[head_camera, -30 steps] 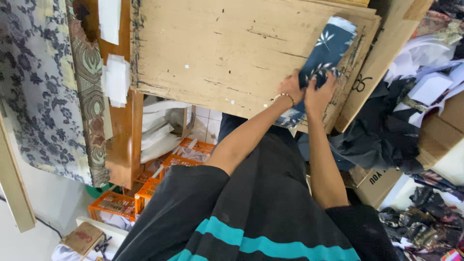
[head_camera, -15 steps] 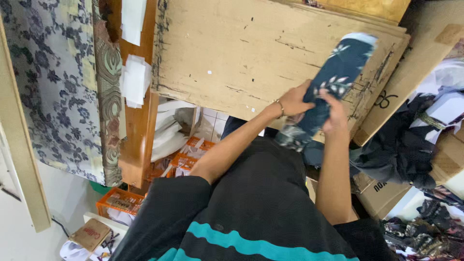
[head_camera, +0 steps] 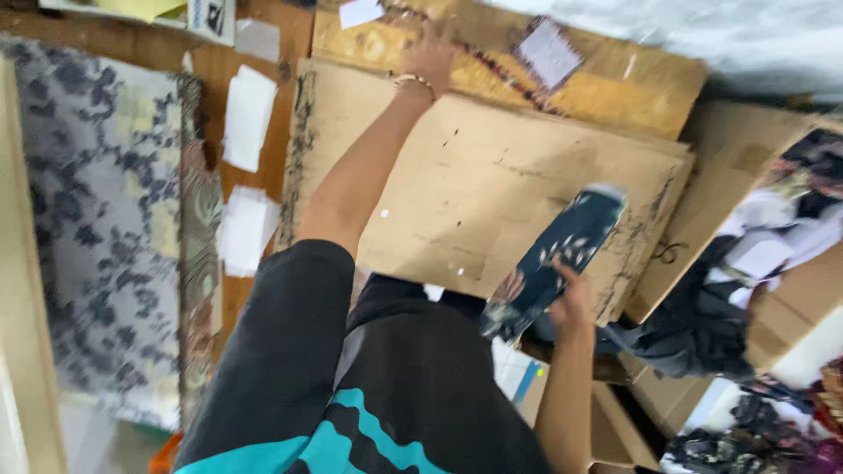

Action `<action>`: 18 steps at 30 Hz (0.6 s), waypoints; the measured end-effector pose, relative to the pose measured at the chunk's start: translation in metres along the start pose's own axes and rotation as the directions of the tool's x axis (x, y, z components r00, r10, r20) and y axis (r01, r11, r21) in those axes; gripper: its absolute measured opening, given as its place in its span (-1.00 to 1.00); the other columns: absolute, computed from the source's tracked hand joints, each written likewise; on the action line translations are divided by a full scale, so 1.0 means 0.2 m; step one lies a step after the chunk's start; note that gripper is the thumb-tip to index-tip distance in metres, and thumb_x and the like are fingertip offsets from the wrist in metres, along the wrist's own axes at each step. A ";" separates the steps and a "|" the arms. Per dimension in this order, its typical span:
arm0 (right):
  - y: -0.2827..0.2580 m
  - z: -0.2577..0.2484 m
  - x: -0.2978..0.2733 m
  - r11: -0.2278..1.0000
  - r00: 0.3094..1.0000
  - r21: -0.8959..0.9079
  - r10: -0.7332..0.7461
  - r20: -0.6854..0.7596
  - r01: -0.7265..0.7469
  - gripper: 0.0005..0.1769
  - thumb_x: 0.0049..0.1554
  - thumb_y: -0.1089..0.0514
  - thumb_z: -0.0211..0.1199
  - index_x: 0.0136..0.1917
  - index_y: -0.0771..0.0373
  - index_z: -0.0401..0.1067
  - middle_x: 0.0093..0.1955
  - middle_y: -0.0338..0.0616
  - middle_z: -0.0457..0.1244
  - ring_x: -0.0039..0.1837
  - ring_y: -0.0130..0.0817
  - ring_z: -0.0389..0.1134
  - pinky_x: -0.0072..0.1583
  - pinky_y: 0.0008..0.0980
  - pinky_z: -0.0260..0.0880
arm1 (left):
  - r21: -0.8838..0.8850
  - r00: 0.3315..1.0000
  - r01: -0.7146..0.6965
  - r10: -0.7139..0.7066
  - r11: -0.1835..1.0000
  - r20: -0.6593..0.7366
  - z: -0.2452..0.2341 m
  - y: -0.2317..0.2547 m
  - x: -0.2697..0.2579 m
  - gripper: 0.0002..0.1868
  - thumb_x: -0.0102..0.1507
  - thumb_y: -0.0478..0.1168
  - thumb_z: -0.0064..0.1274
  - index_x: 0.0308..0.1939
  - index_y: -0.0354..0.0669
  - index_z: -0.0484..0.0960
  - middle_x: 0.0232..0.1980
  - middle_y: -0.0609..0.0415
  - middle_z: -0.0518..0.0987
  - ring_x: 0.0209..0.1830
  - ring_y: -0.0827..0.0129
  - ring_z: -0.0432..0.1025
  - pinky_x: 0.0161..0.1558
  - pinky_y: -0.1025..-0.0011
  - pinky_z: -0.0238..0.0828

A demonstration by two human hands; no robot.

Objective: The person folds a dark blue floral-patterned garment on a wooden table, places it in a box, then unfolds it again. They insert white paper strips between layers of the fabric and smooth it out.

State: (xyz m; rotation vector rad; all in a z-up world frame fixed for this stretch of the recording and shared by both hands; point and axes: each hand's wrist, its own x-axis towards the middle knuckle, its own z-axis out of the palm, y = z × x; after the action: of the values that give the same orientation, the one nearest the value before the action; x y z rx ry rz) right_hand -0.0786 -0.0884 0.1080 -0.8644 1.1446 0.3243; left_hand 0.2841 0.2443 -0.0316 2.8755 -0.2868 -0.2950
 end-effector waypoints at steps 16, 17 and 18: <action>-0.15 0.29 -0.27 0.989 0.995 0.114 -0.098 0.001 0.097 -0.71 0.11 0.40 0.16 0.13 0.35 0.40 0.05 -0.05 0.35 0.06 -0.17 0.43 0.15 -0.15 0.53 | -0.482 0.858 -0.034 0.273 0.875 0.435 -0.29 0.46 -0.20 -0.64 0.30 -0.35 -0.14 0.18 -0.22 0.49 -0.13 -0.21 0.66 -0.09 0.09 0.62 -0.06 0.21 0.60; -0.21 0.30 -0.32 0.987 0.994 0.122 -0.105 -0.015 0.106 -0.71 0.11 0.40 0.16 0.13 0.37 0.40 0.07 -0.04 0.36 0.08 -0.16 0.44 0.18 -0.16 0.54 | -0.600 0.879 -0.185 0.405 0.778 0.253 -0.33 0.55 -0.31 -0.73 0.25 -0.35 -0.07 0.03 -0.20 0.55 -0.14 -0.16 0.67 -0.12 0.09 0.59 -0.07 0.19 0.56; -0.27 0.30 -0.38 0.984 0.987 0.104 -0.153 0.042 0.148 -0.67 0.09 0.41 0.14 0.15 0.35 0.39 0.06 -0.05 0.35 0.08 -0.16 0.44 0.18 -0.14 0.53 | -0.675 0.863 -0.338 0.501 0.656 0.055 -0.37 0.61 -0.44 -0.82 0.21 -0.35 -0.01 -0.12 -0.19 0.61 -0.15 -0.10 0.68 -0.15 0.09 0.57 -0.08 0.17 0.53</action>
State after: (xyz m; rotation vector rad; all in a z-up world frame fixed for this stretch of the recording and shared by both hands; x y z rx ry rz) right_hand -0.0350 -0.0641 0.2079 -0.8445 1.0345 0.1615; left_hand 0.1957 0.1627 0.0843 2.0004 -0.7311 -0.5282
